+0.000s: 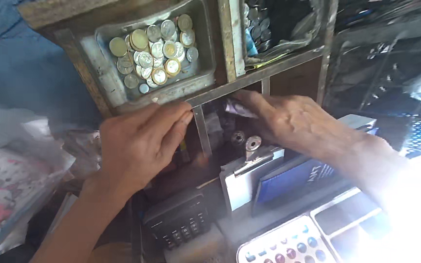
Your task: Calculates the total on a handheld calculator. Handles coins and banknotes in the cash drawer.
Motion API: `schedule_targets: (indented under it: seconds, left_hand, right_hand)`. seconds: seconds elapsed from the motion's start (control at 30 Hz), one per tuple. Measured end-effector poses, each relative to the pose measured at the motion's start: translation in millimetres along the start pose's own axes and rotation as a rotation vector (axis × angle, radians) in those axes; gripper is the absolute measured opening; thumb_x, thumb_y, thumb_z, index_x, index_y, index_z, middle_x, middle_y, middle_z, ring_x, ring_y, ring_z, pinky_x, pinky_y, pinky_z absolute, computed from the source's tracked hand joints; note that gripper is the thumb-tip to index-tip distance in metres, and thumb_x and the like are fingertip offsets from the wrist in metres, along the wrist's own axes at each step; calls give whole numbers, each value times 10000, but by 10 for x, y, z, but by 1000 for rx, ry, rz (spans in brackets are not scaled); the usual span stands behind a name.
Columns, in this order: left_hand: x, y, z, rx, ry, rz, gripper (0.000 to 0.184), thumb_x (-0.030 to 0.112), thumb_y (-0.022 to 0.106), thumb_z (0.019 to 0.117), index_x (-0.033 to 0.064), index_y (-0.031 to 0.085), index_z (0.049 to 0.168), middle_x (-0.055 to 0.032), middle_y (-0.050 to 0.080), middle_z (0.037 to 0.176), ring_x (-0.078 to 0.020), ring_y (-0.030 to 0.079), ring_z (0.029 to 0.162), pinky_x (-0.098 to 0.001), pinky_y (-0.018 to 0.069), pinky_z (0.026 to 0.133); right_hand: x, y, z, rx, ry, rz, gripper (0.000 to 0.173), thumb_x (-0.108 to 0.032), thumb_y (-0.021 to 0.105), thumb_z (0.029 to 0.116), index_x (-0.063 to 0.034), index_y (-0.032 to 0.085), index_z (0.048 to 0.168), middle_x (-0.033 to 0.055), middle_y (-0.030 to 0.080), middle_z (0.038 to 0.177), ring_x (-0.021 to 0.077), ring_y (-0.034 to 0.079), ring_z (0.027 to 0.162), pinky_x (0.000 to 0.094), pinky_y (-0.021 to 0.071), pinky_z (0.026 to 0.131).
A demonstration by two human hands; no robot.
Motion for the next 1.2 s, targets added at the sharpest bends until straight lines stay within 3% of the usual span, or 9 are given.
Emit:
schedule_targets:
  seconds: [0.17, 0.4, 0.5, 0.57, 0.7, 0.93, 1.03, 1.13, 1.2]
  left_hand:
    - [-25, 256, -23, -115, -117, -124, 272, 244, 606, 1024, 105, 730, 1223, 3, 671, 831, -59, 479, 578, -246, 390, 515]
    - [218, 454, 627, -341, -96, -431, 602, 435, 677, 968, 132, 555, 1474, 46, 573, 911, -36, 479, 722, -202, 413, 635]
    - [315, 510, 902, -368, -27, -671, 142, 219, 656, 1002, 88, 702, 1032, 74, 675, 882, 42, 618, 764, -141, 524, 683]
    - [182, 463, 954, -260, -180, -734, 162, 187, 638, 1012, 127, 674, 866, 106, 648, 780, 62, 553, 635, -120, 428, 548]
    - [-104, 492, 767, -92, -488, -760, 267, 307, 602, 1039, 154, 594, 821, 65, 535, 674, -8, 435, 505, -164, 342, 444]
    - [111, 344, 516, -20, -355, -497, 512, 491, 473, 1067, 101, 527, 740, -38, 459, 580, -130, 417, 440, -256, 349, 404]
    - [196, 295, 447, -36, -264, -418, 516, 468, 501, 1062, 108, 500, 692, -34, 420, 521, -129, 352, 377, -248, 282, 347]
    - [203, 227, 403, -42, -287, -226, 319, 343, 710, 973, 107, 597, 1155, -62, 521, 656, -186, 444, 469, -339, 395, 422]
    - [306, 105, 410, 12, -249, -52, 595, 262, 729, 962, 136, 445, 1470, -69, 527, 749, -209, 472, 531, -369, 428, 460]
  right_hand:
    - [165, -195, -83, 99, 12, 209, 235, -221, 565, 991, -39, 704, 1046, 97, 671, 789, 259, 650, 610, 448, 516, 511]
    - [81, -645, 109, 190, -36, 668, 385, -333, 504, 1077, -117, 672, 806, -111, 558, 649, -92, 514, 591, 113, 423, 541]
    - [86, -774, 221, 163, 2, 831, 426, -357, 392, 1112, -168, 679, 861, -148, 625, 714, -83, 598, 661, 130, 508, 604]
    - [233, -759, 235, 177, 135, 1095, 502, -435, 282, 1115, -164, 695, 1021, -104, 725, 822, 3, 676, 705, 187, 555, 576]
    - [295, -622, 225, 218, 241, 1394, 692, -300, 754, 871, -129, 449, 1468, 32, 663, 1212, 148, 704, 919, 281, 612, 606]
    - [218, -478, 226, 387, 400, 1577, 100, -119, 667, 982, -71, 662, 1071, 38, 731, 892, 107, 696, 696, 254, 593, 568]
    - [211, -606, 206, 477, 350, 1515, 101, -140, 661, 996, -66, 710, 1044, 19, 733, 877, 92, 698, 719, 247, 603, 614]
    - [253, -706, 167, 547, 380, 1405, 145, -197, 612, 1032, -85, 701, 1014, -4, 720, 859, 82, 693, 711, 245, 600, 606]
    - [325, -737, 126, 598, 458, 1263, 154, -237, 633, 1020, -91, 672, 989, -16, 696, 803, 68, 669, 638, 241, 566, 526]
Point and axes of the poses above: each hand's wrist, its own z-axis towards the middle knuckle, its own y-axis out of the palm, x = y × z, the point moved 10 cm from there along z, towards the middle knuckle
